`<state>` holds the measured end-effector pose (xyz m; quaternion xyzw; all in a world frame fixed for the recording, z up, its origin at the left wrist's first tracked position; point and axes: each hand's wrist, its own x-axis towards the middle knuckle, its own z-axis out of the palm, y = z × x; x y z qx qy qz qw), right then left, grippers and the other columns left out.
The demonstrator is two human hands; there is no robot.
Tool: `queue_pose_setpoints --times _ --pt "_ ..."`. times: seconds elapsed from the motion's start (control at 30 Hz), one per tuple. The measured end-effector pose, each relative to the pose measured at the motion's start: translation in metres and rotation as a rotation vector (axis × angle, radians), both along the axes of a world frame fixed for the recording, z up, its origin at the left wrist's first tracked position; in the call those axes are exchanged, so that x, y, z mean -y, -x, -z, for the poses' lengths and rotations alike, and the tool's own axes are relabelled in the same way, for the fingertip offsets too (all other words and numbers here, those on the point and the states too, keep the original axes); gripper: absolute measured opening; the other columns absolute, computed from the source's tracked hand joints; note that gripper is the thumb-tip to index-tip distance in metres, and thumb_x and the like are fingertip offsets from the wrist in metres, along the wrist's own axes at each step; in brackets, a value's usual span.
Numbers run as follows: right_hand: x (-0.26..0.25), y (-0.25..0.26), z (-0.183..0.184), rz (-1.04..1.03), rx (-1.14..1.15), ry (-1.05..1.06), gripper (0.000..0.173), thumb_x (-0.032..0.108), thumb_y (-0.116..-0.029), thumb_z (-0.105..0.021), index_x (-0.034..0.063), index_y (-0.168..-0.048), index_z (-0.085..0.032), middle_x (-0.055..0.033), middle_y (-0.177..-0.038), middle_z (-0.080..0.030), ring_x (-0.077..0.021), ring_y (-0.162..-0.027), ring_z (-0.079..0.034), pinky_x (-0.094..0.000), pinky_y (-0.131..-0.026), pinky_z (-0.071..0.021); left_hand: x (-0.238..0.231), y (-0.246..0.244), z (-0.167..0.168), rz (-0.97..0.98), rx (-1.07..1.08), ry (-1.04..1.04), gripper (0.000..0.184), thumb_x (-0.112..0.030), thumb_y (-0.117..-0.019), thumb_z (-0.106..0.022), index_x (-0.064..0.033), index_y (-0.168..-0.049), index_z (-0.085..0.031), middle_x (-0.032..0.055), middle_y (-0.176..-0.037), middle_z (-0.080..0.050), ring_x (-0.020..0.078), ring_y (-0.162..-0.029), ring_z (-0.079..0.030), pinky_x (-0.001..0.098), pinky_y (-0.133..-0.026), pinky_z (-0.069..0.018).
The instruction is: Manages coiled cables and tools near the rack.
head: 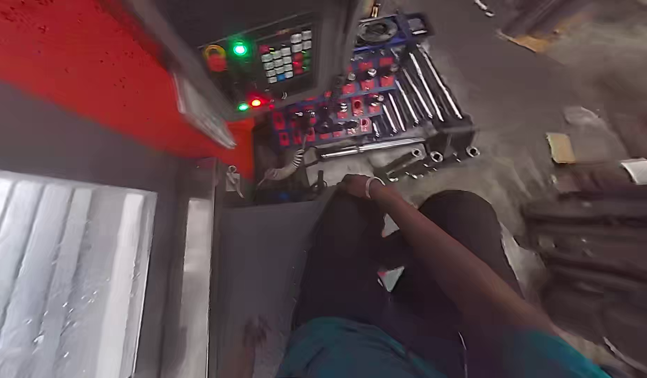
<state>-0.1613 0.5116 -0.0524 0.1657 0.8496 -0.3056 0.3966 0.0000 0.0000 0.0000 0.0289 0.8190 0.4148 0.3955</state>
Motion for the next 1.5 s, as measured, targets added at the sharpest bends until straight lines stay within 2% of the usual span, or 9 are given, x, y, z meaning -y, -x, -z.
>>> queue_pose_setpoints --times 0.17,0.3,0.37,0.5,0.73,0.83,0.97,1.17,1.5 --pt "0.010 -0.019 0.003 0.192 -0.124 -0.111 0.056 0.054 -0.1053 -0.045 0.0082 -0.131 -0.065 -0.0226 -0.131 -0.065 -0.0427 -0.125 -0.061 -0.0666 -0.103 -0.0451 -0.139 0.185 0.014 0.430 -0.441 -0.016 0.052 -0.030 -0.1105 -0.024 -0.0023 -0.134 -0.062 0.0161 -0.122 -0.069 0.0265 -0.113 -0.067 0.0471 -0.103 -0.0523" --pt "0.020 -0.044 -0.006 0.254 -0.166 -0.170 0.058 0.055 -0.1054 -0.043 0.0160 -0.145 -0.057 -0.0201 -0.149 -0.053 -0.0444 -0.136 -0.050 -0.0656 -0.109 -0.0401 -0.243 0.254 0.063 0.563 -0.520 0.045 0.050 -0.025 -0.1028 -0.056 -0.0131 -0.151 -0.047 0.0178 -0.147 -0.052 0.0326 -0.134 -0.054 0.0538 -0.109 -0.0466" --pt "0.017 -0.053 -0.008 0.260 -0.174 -0.172 0.061 0.058 -0.1055 -0.041 0.0184 -0.150 -0.053 -0.0188 -0.153 -0.049 -0.0429 -0.140 -0.047 -0.0643 -0.111 -0.0390 -0.272 0.250 0.091 0.565 -0.469 0.169 0.047 -0.040 -0.1023 -0.057 -0.0164 -0.143 -0.056 0.0164 -0.147 -0.053 0.0336 -0.130 -0.057 0.0565 -0.106 -0.0480" --pt "0.004 -0.060 0.000 0.266 -0.185 -0.142 0.064 0.061 -0.1055 -0.036 0.0191 -0.152 -0.050 -0.0198 -0.156 -0.046 -0.0435 -0.143 -0.043 -0.0648 -0.113 -0.0370 -0.287 0.204 0.129 0.590 -0.593 0.461 0.060 -0.051 -0.1073 -0.029 -0.0125 -0.123 -0.072 0.0144 -0.129 -0.068 0.0333 -0.119 -0.064 0.0560 -0.103 -0.0448" --pt "0.003 -0.047 0.002 0.224 -0.115 -0.171 0.064 0.062 -0.1042 -0.034 0.0218 -0.151 -0.051 -0.0179 -0.155 -0.046 -0.0427 -0.142 -0.044 -0.0634 -0.111 -0.0390 -0.292 0.206 0.137 0.544 -0.599 0.511 0.065 -0.057 -0.1051 -0.028 -0.0127 -0.121 -0.073 0.0138 -0.124 -0.070 0.0314 -0.118 -0.065 0.0542 -0.103 -0.0453" --pt "-0.013 -0.033 0.015 0.147 -0.130 -0.044 0.066 0.064 -0.1016 -0.040 0.0184 -0.148 -0.054 -0.0190 -0.151 -0.050 -0.0411 -0.140 -0.046 -0.0615 -0.112 -0.0397 -0.313 0.204 0.128 0.423 -0.472 0.598 0.069 -0.058 -0.1060 -0.025 -0.0114 -0.124 -0.072 0.0142 -0.129 -0.069 0.0324 -0.126 -0.061 0.0594 -0.113 -0.0343" --pt "-0.061 0.000 0.067 0.112 -0.140 0.472 0.050 0.050 -0.1052 -0.050 0.0073 -0.126 -0.066 -0.0164 -0.118 -0.069 -0.0286 -0.112 -0.066 -0.0540 -0.101 -0.0491 -0.354 0.191 0.142 0.360 -0.577 0.599 0.063 -0.056 -0.1049 -0.032 -0.0126 -0.111 -0.076 0.0119 -0.115 -0.074 0.0321 -0.110 -0.069 0.0568 -0.097 -0.0500" --pt "-0.136 0.020 0.156 -0.119 0.032 0.421 0.052 0.046 -0.1073 -0.047 0.0064 -0.139 -0.059 -0.0224 -0.129 -0.066 -0.0412 -0.122 -0.062 -0.0649 -0.105 -0.0452 -0.354 0.185 0.147 0.405 -0.742 0.645 0.054 -0.042 -0.1011 -0.042 -0.0019 -0.093 -0.077 0.0180 -0.088 -0.074 0.0386 -0.084 -0.073 0.0596 -0.073 -0.0563" --pt "-0.265 -0.051 0.290 0.561 0.232 0.456 0.046 0.037 -0.1092 -0.045 -0.0008 -0.126 -0.065 -0.0216 -0.116 -0.070 -0.0341 -0.107 -0.069 -0.0547 -0.098 -0.0524 -0.350 0.185 0.156 0.389 -0.710 0.695 0.057 -0.046 -0.0944 -0.039 -0.0019 -0.082 -0.075 0.0160 -0.078 -0.073 0.0366 -0.073 -0.072 0.0574 -0.063 -0.0543"
